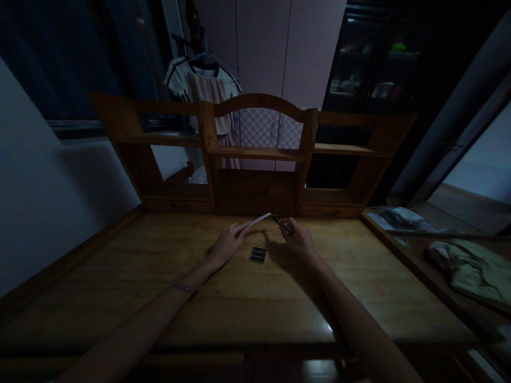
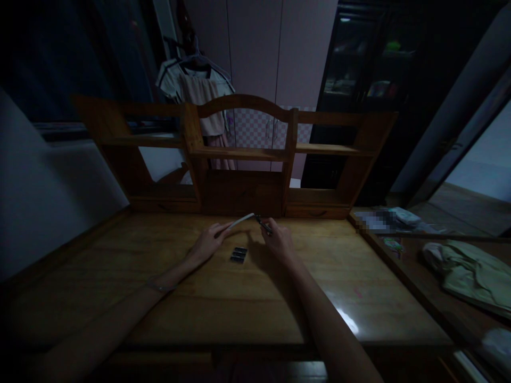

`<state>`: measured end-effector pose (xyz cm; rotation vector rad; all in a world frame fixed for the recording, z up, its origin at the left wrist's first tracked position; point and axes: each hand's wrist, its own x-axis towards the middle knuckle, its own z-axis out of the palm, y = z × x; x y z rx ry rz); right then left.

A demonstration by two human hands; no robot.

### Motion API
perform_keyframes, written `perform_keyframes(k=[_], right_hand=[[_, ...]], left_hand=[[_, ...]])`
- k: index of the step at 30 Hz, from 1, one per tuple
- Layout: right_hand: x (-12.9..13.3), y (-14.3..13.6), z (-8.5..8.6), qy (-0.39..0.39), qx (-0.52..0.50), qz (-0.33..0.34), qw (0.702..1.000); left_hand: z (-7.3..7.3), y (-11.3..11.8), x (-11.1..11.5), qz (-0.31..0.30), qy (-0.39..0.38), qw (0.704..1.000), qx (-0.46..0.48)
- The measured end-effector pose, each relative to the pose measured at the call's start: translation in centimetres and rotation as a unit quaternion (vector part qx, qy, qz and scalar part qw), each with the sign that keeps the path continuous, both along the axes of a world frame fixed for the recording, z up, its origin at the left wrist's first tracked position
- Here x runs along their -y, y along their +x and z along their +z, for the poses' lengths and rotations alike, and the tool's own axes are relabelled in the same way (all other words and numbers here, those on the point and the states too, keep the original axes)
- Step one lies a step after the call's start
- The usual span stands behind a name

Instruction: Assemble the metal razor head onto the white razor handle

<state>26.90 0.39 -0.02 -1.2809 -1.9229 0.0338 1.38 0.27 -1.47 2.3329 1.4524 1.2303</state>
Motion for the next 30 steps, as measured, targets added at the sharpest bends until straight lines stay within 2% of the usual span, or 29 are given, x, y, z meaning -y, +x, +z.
perform_keyframes(k=[3,7,13,19,25,30], right_hand=[[-0.17,0.15,-0.07,-0.002,-0.003,-0.007,1.000],[0.13,0.02,0.19,0.001,-0.015,0.034,0.999],[0.60,-0.32,0.62,0.039,-0.023,0.064,0.997],[0.42,-0.37,0.41,0.048,-0.013,0.058,0.997],[0.31,-0.33,0.12,0.045,-0.005,0.053,0.998],[0.56,-0.37,0.36,0.039,0.000,0.059,0.998]], left_hand=[[0.08,0.06,0.14,-0.004,0.014,1.000,0.006],[0.00,0.22,0.19,-0.020,0.015,1.000,-0.007],[-0.26,-0.06,-0.21,0.010,-0.004,1.000,0.002],[0.01,0.05,0.06,-0.019,-0.013,1.000,-0.007],[-0.15,-0.19,-0.30,0.003,-0.013,1.000,0.015],[0.25,0.11,0.02,-0.027,-0.015,0.999,-0.008]])
